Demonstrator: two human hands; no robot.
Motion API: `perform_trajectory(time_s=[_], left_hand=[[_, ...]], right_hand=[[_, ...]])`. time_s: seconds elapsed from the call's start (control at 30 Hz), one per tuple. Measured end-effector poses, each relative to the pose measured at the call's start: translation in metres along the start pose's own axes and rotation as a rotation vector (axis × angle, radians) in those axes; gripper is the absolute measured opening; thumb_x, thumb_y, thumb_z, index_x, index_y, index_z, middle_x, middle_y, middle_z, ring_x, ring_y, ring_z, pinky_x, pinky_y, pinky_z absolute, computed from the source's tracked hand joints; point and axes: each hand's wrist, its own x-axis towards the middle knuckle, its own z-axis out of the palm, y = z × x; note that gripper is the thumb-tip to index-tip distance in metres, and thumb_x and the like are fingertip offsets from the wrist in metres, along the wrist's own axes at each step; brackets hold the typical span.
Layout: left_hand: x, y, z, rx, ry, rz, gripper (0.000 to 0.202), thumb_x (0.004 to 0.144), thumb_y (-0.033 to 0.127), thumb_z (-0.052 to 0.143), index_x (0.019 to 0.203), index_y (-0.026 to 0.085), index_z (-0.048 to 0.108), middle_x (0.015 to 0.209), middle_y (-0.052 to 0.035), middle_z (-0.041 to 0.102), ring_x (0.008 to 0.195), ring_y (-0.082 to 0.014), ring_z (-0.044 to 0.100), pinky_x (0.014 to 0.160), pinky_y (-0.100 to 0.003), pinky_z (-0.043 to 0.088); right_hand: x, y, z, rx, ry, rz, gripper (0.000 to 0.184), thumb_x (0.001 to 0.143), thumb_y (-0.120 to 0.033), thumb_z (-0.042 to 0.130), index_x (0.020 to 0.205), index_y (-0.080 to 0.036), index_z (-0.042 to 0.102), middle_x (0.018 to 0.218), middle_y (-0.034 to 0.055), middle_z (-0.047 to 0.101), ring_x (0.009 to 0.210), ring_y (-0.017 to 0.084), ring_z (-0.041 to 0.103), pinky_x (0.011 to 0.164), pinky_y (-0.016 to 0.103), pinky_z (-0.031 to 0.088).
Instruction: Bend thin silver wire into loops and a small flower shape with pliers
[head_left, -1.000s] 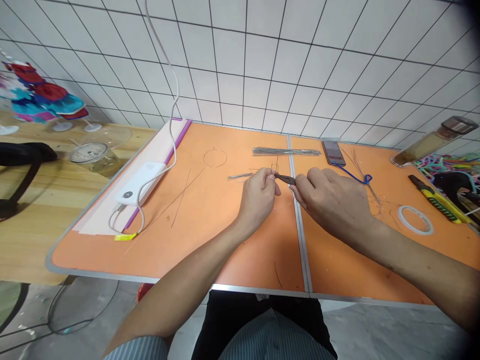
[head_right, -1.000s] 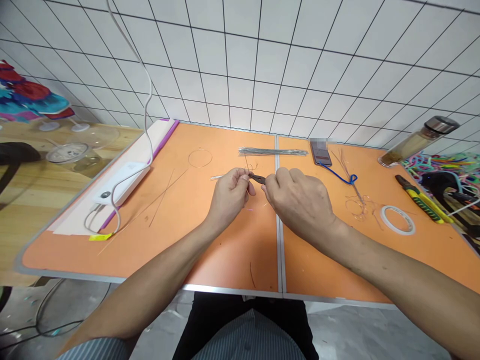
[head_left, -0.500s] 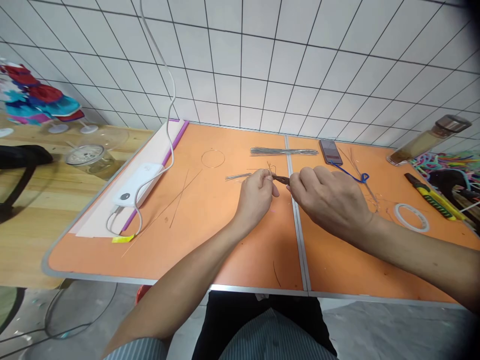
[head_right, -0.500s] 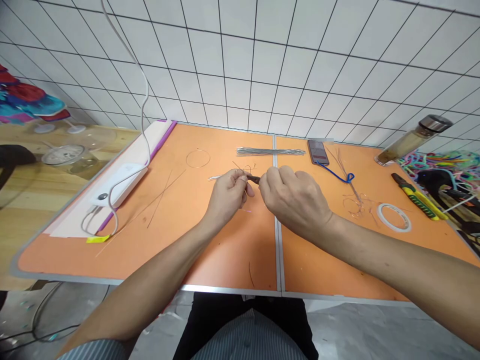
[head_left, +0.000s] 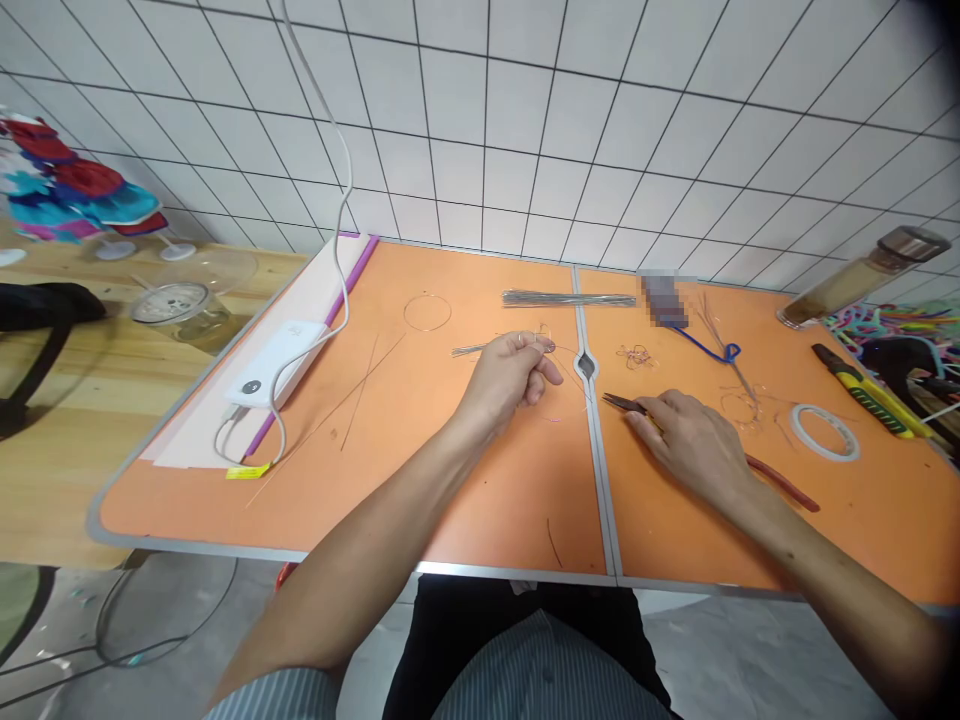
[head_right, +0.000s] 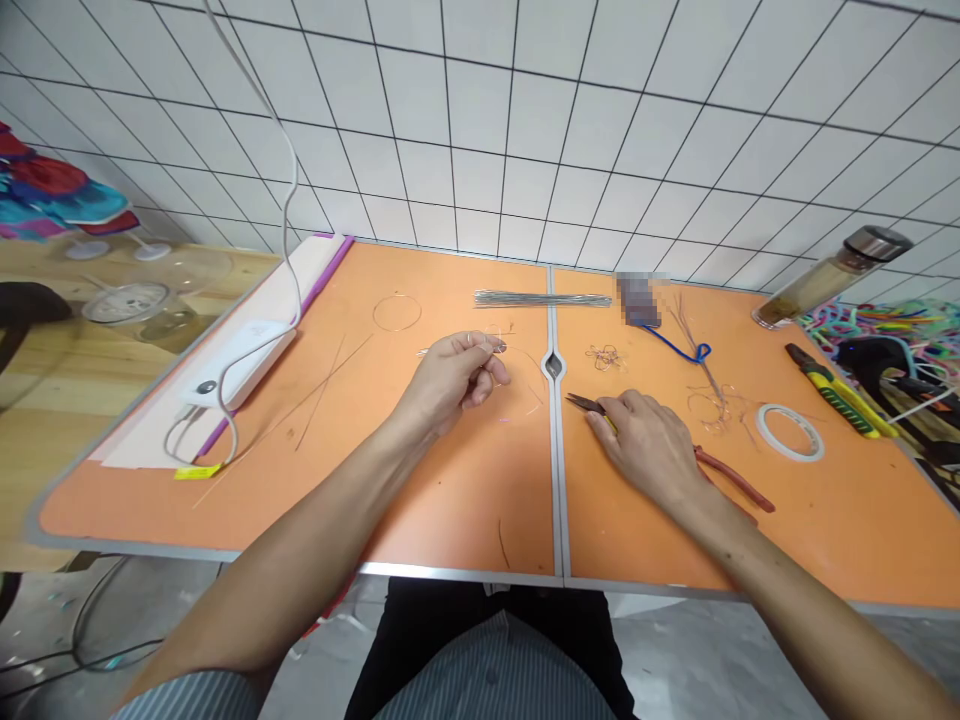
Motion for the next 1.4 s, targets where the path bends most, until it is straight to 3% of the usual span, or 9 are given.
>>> perform_trajectory(time_s=[0.17, 0.27, 0.37, 0.5, 0.67, 0.8, 0.93, 1.27, 1.4], left_hand=[[-0.003, 0.001, 0.005, 0.009, -0.005, -0.002, 0.009, 0.091, 0.023, 0.064, 0.095, 0.016, 0.068, 0.069, -0.0027, 0.073, 0.040, -0.0067, 0.045, 0.043, -0.023, 0.027], [-0.004, -0.003, 0.007, 0.026, -0.018, 0.010, 0.009, 0.091, 0.023, 0.064, 0.096, 0.017, 0.068, 0.072, -0.0029, 0.074, 0.042, -0.0068, 0.046, 0.043, -0.023, 0.028], [-0.005, -0.007, 0.007, 0.067, -0.020, 0.043, 0.012, 0.094, 0.030, 0.066, 0.099, 0.019, 0.067, 0.076, -0.0026, 0.076, 0.044, -0.0071, 0.048, 0.045, -0.023, 0.030], [-0.005, -0.011, 0.007, 0.112, -0.018, 0.078, 0.017, 0.097, 0.036, 0.066, 0.100, 0.020, 0.065, 0.079, -0.0026, 0.076, 0.045, -0.0075, 0.047, 0.046, -0.024, 0.027], [-0.003, -0.011, 0.007, 0.097, -0.004, 0.088, 0.015, 0.097, 0.035, 0.065, 0.100, 0.020, 0.064, 0.076, -0.0017, 0.074, 0.045, -0.0078, 0.046, 0.048, -0.025, 0.026], [-0.004, -0.008, 0.009, 0.088, 0.005, 0.095, 0.013, 0.099, 0.032, 0.063, 0.099, 0.020, 0.063, 0.073, -0.0007, 0.071, 0.045, -0.0081, 0.046, 0.048, -0.026, 0.028], [-0.007, -0.007, 0.010, 0.133, 0.006, 0.117, 0.011, 0.101, 0.030, 0.059, 0.101, 0.020, 0.064, 0.071, 0.0008, 0.069, 0.048, -0.0093, 0.045, 0.051, -0.026, 0.034], [-0.004, -0.013, 0.006, 0.228, 0.031, 0.272, 0.015, 0.104, 0.026, 0.056, 0.107, 0.020, 0.069, 0.073, 0.0022, 0.063, 0.061, -0.0106, 0.051, 0.062, -0.026, 0.043], [-0.002, -0.014, 0.006, 0.253, 0.049, 0.274, 0.012, 0.102, 0.025, 0.059, 0.104, 0.020, 0.069, 0.073, 0.0020, 0.064, 0.058, -0.0103, 0.051, 0.058, -0.026, 0.042]], right_hand=[[-0.003, 0.008, 0.009, 0.092, 0.053, -0.005, 0.034, 0.111, -0.040, 0.055, 0.119, -0.017, 0.078, 0.111, 0.0150, 0.075, 0.104, 0.031, 0.070, 0.081, 0.040, 0.045], [0.002, -0.009, -0.016, 0.378, 0.263, -0.016, 0.024, 0.109, -0.035, 0.061, 0.119, -0.020, 0.076, 0.122, 0.0144, 0.077, 0.116, 0.030, 0.072, 0.090, 0.041, 0.053], [0.010, -0.040, -0.043, 0.500, 0.397, -0.046, 0.016, 0.109, -0.031, 0.062, 0.107, -0.022, 0.074, 0.107, 0.0093, 0.080, 0.096, 0.023, 0.074, 0.080, 0.035, 0.052], [0.024, -0.076, -0.055, 0.455, 0.358, -0.134, 0.017, 0.109, -0.030, 0.060, 0.107, -0.021, 0.074, 0.103, 0.0069, 0.083, 0.091, 0.019, 0.075, 0.070, 0.030, 0.044], [0.038, -0.098, -0.043, 0.295, 0.251, -0.005, 0.016, 0.108, -0.031, 0.058, 0.106, -0.023, 0.072, 0.091, 0.0024, 0.082, 0.076, 0.018, 0.072, 0.058, 0.030, 0.023], [0.044, -0.105, -0.038, 0.251, 0.171, 0.080, 0.015, 0.107, -0.034, 0.059, 0.107, -0.024, 0.070, 0.079, 0.0003, 0.079, 0.064, 0.018, 0.067, 0.057, 0.030, 0.016], [0.050, -0.106, -0.039, 0.388, 0.135, 0.097, 0.013, 0.105, -0.033, 0.061, 0.103, -0.025, 0.071, 0.092, -0.0012, 0.085, 0.066, 0.017, 0.068, 0.059, 0.029, 0.022], [0.050, -0.101, -0.051, 1.076, 0.108, 0.152, 0.016, 0.093, -0.026, 0.068, 0.106, -0.024, 0.076, 0.090, -0.0002, 0.081, 0.066, 0.015, 0.064, 0.064, 0.030, 0.045], [0.049, -0.097, -0.060, 1.357, 0.032, 0.084, 0.015, 0.094, -0.027, 0.067, 0.096, -0.023, 0.082, 0.090, 0.0036, 0.082, 0.085, 0.021, 0.076, 0.077, 0.035, 0.057]])
